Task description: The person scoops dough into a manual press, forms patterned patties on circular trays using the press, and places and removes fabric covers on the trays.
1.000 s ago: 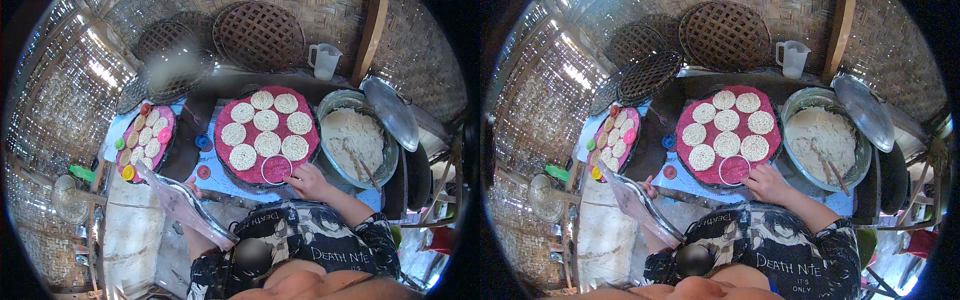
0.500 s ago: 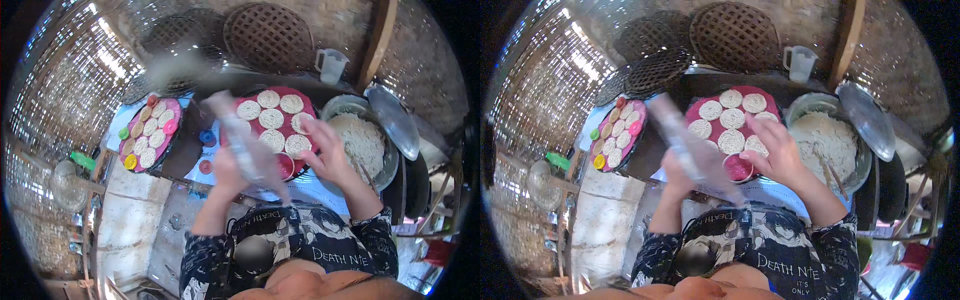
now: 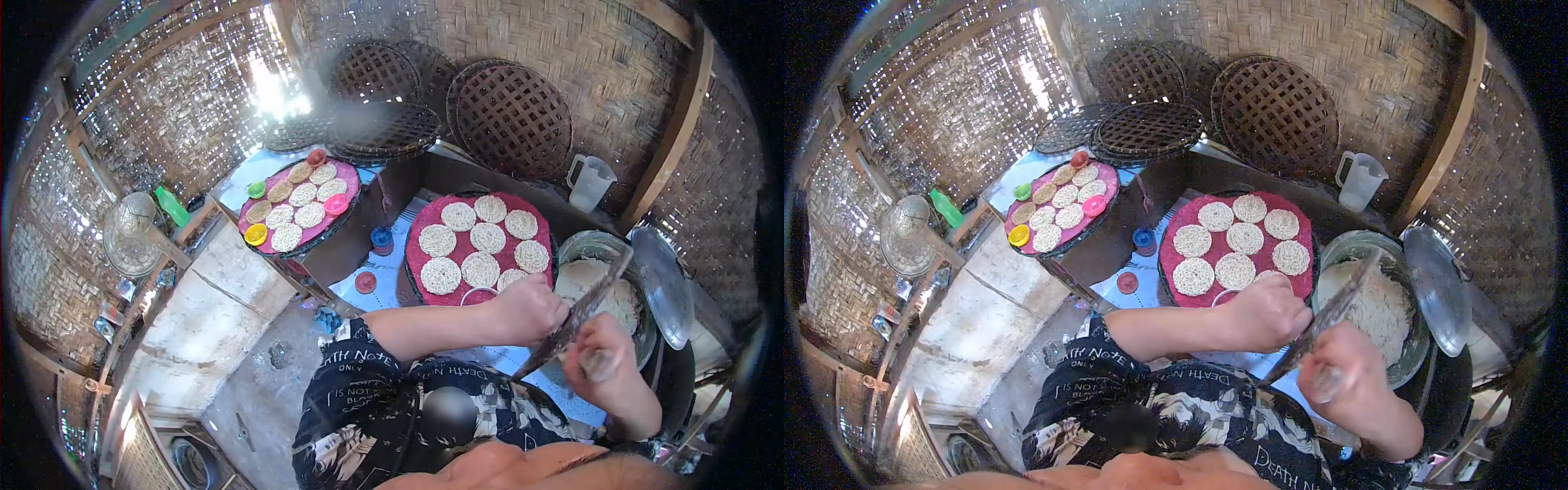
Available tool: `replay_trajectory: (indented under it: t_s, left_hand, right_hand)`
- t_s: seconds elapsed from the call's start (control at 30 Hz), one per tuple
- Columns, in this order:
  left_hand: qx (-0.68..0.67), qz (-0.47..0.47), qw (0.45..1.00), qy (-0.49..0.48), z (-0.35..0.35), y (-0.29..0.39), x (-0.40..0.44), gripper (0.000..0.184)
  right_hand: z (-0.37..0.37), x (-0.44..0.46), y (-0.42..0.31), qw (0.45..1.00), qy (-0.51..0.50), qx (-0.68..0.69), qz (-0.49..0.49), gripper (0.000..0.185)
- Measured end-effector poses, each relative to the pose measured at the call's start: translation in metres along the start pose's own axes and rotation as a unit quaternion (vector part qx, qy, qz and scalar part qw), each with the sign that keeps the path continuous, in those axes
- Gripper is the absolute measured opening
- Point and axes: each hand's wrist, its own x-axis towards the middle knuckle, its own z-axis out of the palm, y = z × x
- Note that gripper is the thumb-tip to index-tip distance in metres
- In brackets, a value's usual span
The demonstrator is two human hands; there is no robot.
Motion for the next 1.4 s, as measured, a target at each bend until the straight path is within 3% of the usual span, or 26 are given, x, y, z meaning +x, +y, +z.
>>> replay_trajectory:
  t_s: [0.03, 0.07, 0.1, 0.13, 0.17, 0.2, 0.23, 0.27, 0.33, 0.37, 0.4, 0.47, 0.5, 0.57, 0.63, 0.7, 0.77, 0.8, 0.83, 0.9, 0.93, 1.0, 1.27, 1.4]
  left_hand:
    - [-0.008, 0.015, 1.000, 0.011, -0.003, 0.003, -0.001, 0.013]
    - [-0.027, 0.011, 0.999, 0.017, -0.007, -0.001, -0.002, 0.016]
    - [-0.027, -0.051, 0.998, -0.021, -0.011, -0.010, -0.006, 0.019]
    - [-0.026, -0.109, 0.992, -0.059, -0.014, -0.026, -0.013, 0.024]
    - [-0.026, -0.170, 0.981, -0.094, -0.015, -0.039, -0.017, 0.030]
    - [-0.091, -0.166, 0.981, -0.037, -0.015, -0.049, -0.017, 0.036]
    - [-0.158, -0.159, 0.974, 0.018, -0.011, -0.056, -0.017, 0.043]
    - [-0.206, -0.148, 0.967, 0.020, -0.004, -0.057, -0.016, 0.047]
    - [-0.351, -0.187, 0.917, -0.042, 0.011, -0.047, -0.008, 0.053]
    - [-0.418, -0.202, 0.883, -0.076, 0.019, -0.042, -0.002, 0.056]
    - [-0.549, -0.229, 0.799, -0.087, 0.029, -0.041, 0.000, 0.060]
    - [-0.762, -0.274, 0.577, -0.108, 0.056, -0.045, -0.001, 0.067]
    - [-0.812, -0.264, 0.513, -0.085, 0.061, -0.047, 0.005, 0.061]
    - [-0.840, -0.186, 0.509, 0.018, 0.043, -0.052, 0.028, 0.048]
    - [-0.824, -0.104, 0.543, 0.128, 0.014, -0.058, 0.044, 0.035]
    - [-0.778, -0.054, 0.586, 0.219, -0.017, -0.071, 0.043, 0.022]
    - [-0.698, -0.060, 0.647, 0.302, -0.040, -0.078, 0.026, 0.013]
    - [-0.658, -0.061, 0.665, 0.347, -0.050, -0.082, 0.019, 0.014]
    - [-0.669, -0.066, 0.647, 0.361, -0.061, -0.087, 0.005, 0.018]
    - [-0.653, -0.090, 0.629, 0.411, -0.079, -0.081, -0.016, 0.016]
    - [-0.625, -0.107, 0.612, 0.472, -0.083, -0.083, -0.030, 0.014]
    - [-0.611, -0.110, 0.606, 0.497, -0.089, -0.085, -0.052, 0.017]
    - [-0.591, -0.125, 0.607, 0.516, -0.093, -0.077, -0.057, 0.015]
    - [-0.566, -0.117, 0.627, 0.522, -0.099, -0.082, -0.068, 0.015]
  right_hand:
    - [-0.004, -0.008, 0.001, 0.999, 0.003, 0.038, 0.029, 0.026]
    - [-0.006, -0.025, 0.008, 0.991, 0.079, 0.086, 0.071, 0.039]
    - [-0.021, -0.043, 0.013, 0.983, 0.086, 0.086, 0.137, 0.048]
    - [-0.038, -0.059, 0.013, 0.953, 0.167, 0.151, 0.205, 0.050]
    - [-0.043, -0.074, 0.022, 0.902, 0.299, 0.107, 0.291, 0.050]
    - [-0.051, -0.082, 0.030, 0.865, 0.399, 0.097, 0.288, 0.045]
    - [-0.061, -0.088, 0.038, 0.859, 0.437, 0.122, 0.238, 0.036]
    - [-0.074, -0.111, 0.058, 0.870, 0.437, 0.106, 0.200, 0.031]
    - [-0.061, -0.099, 0.057, 0.796, 0.580, 0.083, 0.153, 0.020]
    - [-0.047, -0.071, 0.040, 0.729, 0.659, 0.043, 0.180, 0.019]
    - [-0.037, -0.071, 0.045, 0.755, 0.597, -0.193, 0.190, 0.018]
    - [-0.005, -0.074, 0.065, 0.743, 0.632, -0.096, 0.201, 0.018]
    - [0.013, -0.071, 0.075, 0.657, 0.694, 0.235, 0.178, 0.020]
    - [0.043, -0.052, 0.071, 0.669, 0.601, 0.412, 0.151, 0.023]
    - [0.055, -0.037, 0.073, 0.701, 0.493, 0.510, 0.076, 0.036]
    - [0.057, -0.053, 0.095, 0.791, 0.394, 0.454, 0.113, 0.048]
    - [0.040, -0.074, 0.112, 0.897, 0.258, 0.217, 0.286, 0.051]
    - [0.039, -0.094, 0.128, 0.919, 0.182, 0.077, 0.342, 0.050]
    - [0.039, -0.113, 0.142, 0.914, 0.096, -0.065, 0.388, 0.050]
    - [0.055, -0.154, 0.158, 0.855, -0.018, -0.209, 0.473, 0.040]
    - [0.056, -0.164, 0.161, 0.824, -0.094, -0.205, 0.520, 0.038]
    - [0.058, -0.177, 0.166, 0.740, -0.245, -0.192, 0.596, 0.036]
    - [0.094, -0.213, 0.210, 0.777, -0.179, -0.234, 0.556, 0.023]
    - [0.056, -0.193, 0.182, 0.812, -0.190, -0.249, 0.492, 0.021]
